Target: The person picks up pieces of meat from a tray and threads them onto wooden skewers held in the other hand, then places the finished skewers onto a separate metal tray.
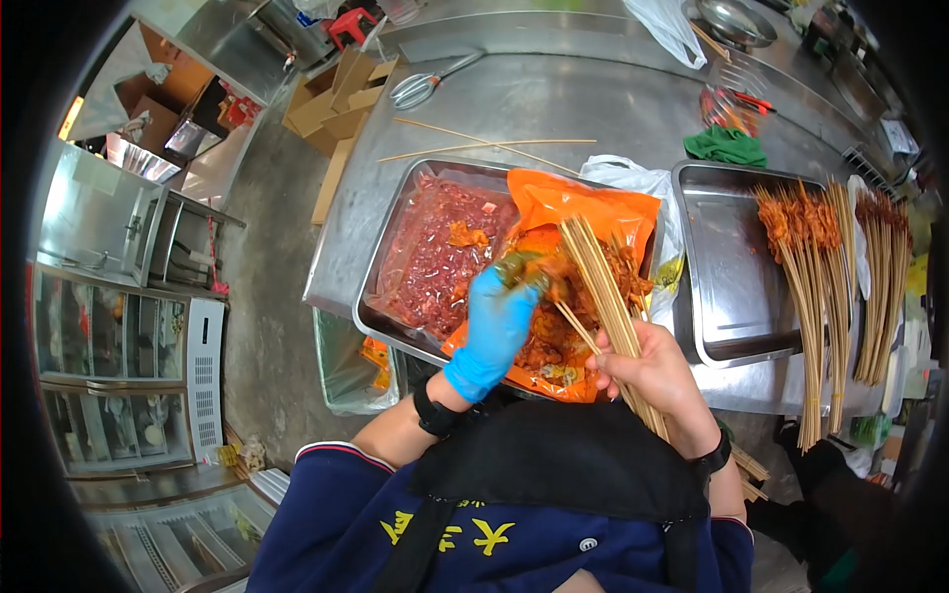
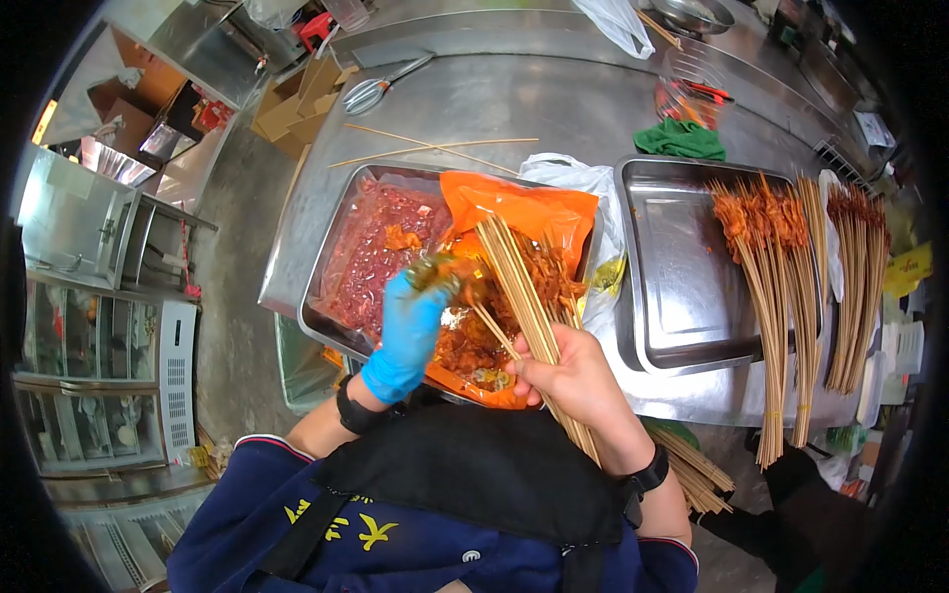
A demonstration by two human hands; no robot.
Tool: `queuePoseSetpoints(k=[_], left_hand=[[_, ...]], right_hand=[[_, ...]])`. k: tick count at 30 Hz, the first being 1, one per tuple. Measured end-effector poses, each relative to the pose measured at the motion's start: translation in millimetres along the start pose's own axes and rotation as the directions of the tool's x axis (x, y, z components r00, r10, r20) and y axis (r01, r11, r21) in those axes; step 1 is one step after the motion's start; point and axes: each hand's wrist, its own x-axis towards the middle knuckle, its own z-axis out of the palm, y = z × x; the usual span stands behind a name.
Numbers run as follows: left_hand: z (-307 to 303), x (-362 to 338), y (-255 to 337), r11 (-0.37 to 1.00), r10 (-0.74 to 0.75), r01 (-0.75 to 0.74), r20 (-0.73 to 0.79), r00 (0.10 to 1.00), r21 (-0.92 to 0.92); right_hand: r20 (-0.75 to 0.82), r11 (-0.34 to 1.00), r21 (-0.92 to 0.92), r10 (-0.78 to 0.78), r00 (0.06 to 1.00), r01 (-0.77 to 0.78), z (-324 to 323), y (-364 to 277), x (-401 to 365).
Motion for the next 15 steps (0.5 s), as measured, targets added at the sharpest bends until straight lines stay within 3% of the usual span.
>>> queuePoseSetpoints(k=[2,5,8,13,15], left_hand=[[7.0,-4.4,-9.8,0.999,0.046,-0.045,-0.016,0.999,0.020],[-0.5,3.9,-8.8,0.985,0.152,-0.164,-0.194,0.969,-0.045],[-10.4,11.8,-4.6,0.984,0.139,-0.161,-0.224,0.965,-0.079],[-19.9,24.4,-5.7,0.965,-0.090,0.031,-0.219,0.972,-0.260],[-20.7,26.6,10.6,0.849,-0.316,0.291,0.019,0.949,-0.441]], right_hand=[[-0.013,1.000,-0.002,0.008,1.000,-0.008,1.6,-0.5,0.6],[-0.009,1.000,-0.006,0.008,1.000,-0.008,2.4,-2.1,-0.9],[-0.001,1.000,-0.015,0.017,1.000,-0.017,2.7,-1.7,-2.1],[0.004,1.000,0.001,0.018,1.000,-0.018,2.8,-4.3,-2.8],[0.032,1.000,0.021,0.009,0.999,-0.010,1.1,-4.9,-2.4]])
